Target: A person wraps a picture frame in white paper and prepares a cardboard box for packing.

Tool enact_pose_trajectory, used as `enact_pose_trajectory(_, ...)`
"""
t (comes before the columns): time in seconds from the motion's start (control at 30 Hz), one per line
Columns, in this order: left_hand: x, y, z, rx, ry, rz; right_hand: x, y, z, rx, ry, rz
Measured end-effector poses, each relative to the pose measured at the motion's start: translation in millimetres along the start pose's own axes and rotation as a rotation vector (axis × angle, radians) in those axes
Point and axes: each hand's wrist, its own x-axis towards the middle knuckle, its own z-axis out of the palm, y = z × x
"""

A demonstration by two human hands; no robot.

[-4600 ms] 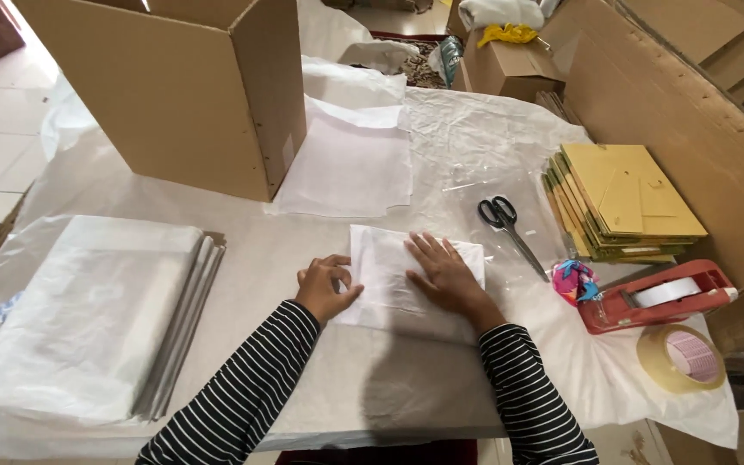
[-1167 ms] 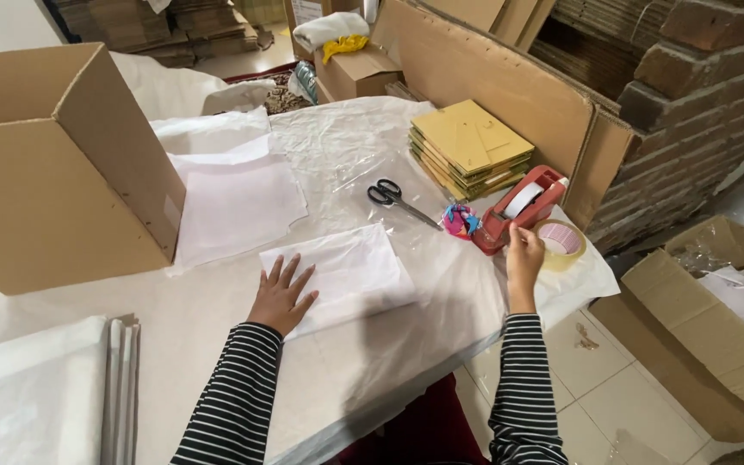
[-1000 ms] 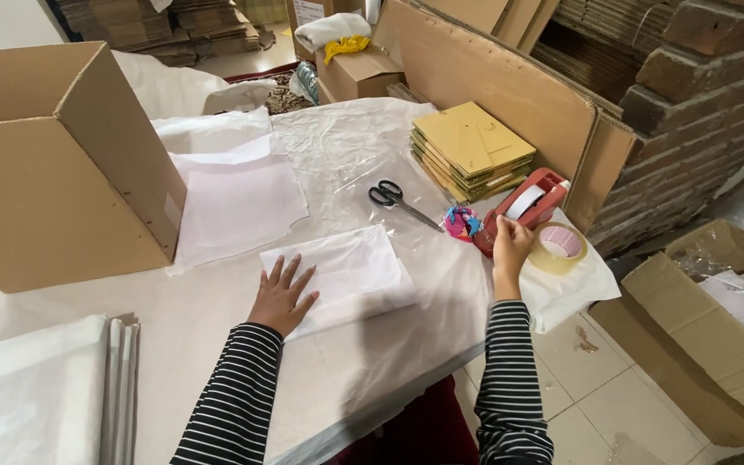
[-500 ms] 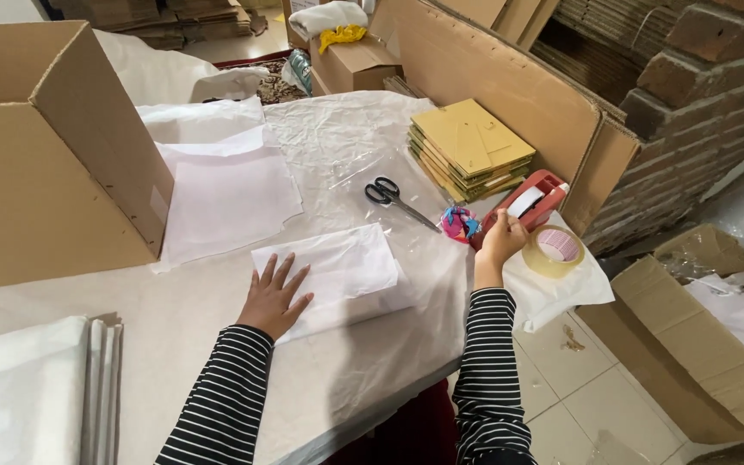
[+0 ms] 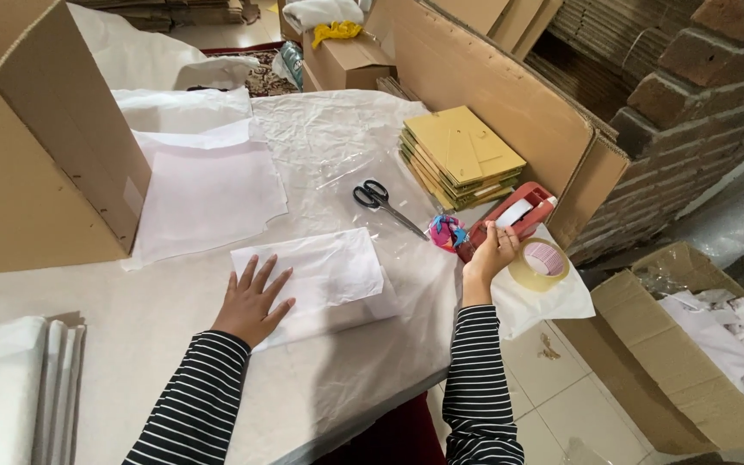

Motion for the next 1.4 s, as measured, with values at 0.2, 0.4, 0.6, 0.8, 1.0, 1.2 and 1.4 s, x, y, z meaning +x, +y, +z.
enact_pose_trajectory(0.2,1,-2,2,-0.003,0.004,0.006,-16,-9,-1,-0.052,-0.023,0.000)
enact_pose_trajectory(0.4,0,-1,-2,0.003,-0.017,-0.001,-32,-30,-7,-0.068,-0.026,0.011)
enact_pose_trajectory(0.6,0,0,-2,0.013,-0.016,-0.011,-20,7,-8,-0.061,-0.023,-0.040)
enact_pose_trajectory(0.8,0,1,0,0.021,-0.015,-0.019,-17,14,-12,-0.035,-0.028,-0.044)
enact_pose_trajectory(1.0,-1,1,-2,0.022,-0.023,-0.014,-29,1,-16,-0.061,-0.075,-0.101)
enact_pose_trajectory(1.2,-1,2,-2,0.015,0.002,-0.009,-38,-10,-13,-0.086,-0.031,-0.076)
enact_pose_trajectory(1.4,-1,1,-1,0.015,-0.003,-0.012,-59,-54,-3,-0.093,0.032,-0.068)
